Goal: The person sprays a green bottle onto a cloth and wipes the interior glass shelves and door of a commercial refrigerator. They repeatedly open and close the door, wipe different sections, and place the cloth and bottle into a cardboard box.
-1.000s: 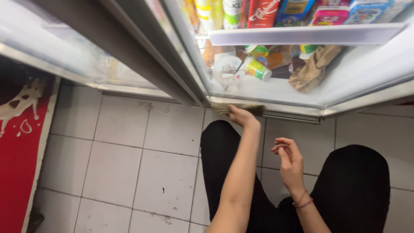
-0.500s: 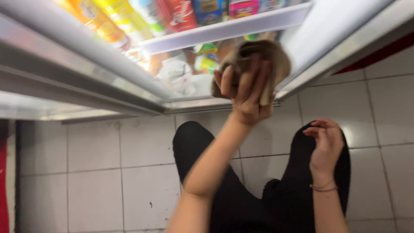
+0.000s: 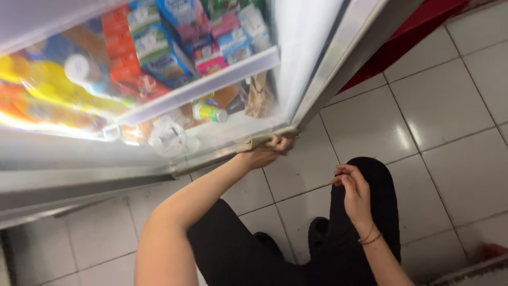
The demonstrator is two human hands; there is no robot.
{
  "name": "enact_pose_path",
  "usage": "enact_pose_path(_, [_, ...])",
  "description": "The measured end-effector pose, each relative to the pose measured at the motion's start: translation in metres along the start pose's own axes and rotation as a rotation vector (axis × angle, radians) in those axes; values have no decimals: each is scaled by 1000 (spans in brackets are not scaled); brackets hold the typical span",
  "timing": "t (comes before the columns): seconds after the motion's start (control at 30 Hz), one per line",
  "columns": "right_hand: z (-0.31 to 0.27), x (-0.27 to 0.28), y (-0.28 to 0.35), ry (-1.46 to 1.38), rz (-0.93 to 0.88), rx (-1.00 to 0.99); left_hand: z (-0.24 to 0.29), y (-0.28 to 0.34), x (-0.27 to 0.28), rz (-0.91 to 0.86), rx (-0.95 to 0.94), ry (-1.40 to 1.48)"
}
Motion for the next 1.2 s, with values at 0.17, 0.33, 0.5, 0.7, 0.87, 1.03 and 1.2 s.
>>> enact_pose_path(0.17, [-77,9,4,-72,40,-41,-115,-24,96,169,477,-66])
enact_pose_path(0.33, [-188,6,15,-116,55,-1,-145,-34,126,-137,217,111])
enact_pose_path(0.5, [-297,15,20,-175,68,-1,-223,-43,218,-339,519,620])
enact_pose_path(0.7, [-430,45,30,-238,104,34,-342,-78,362,-360,1086,1728])
enact_pose_path(0.87, [-539,87,28,-232,197,104,-445,-145,483,-29,1075,2279])
enact_pose_path(1.03, [-599,110,22,-669,-20,-108,-511,-195,535,175,1158,2839])
enact_pose_path(1.2, [-654,131,0,-411,-38,10,-562,-225,522,-34,1240,2267])
Point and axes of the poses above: each hand's wrist, its own y-axis away from the middle knuckle, its own x-axis out of the back of the hand, z = x × y, the point moved 9 cm from there along -y, towards the middle knuckle, and after that the axes turned 13 degrees about -y, right-handed, at the moved point
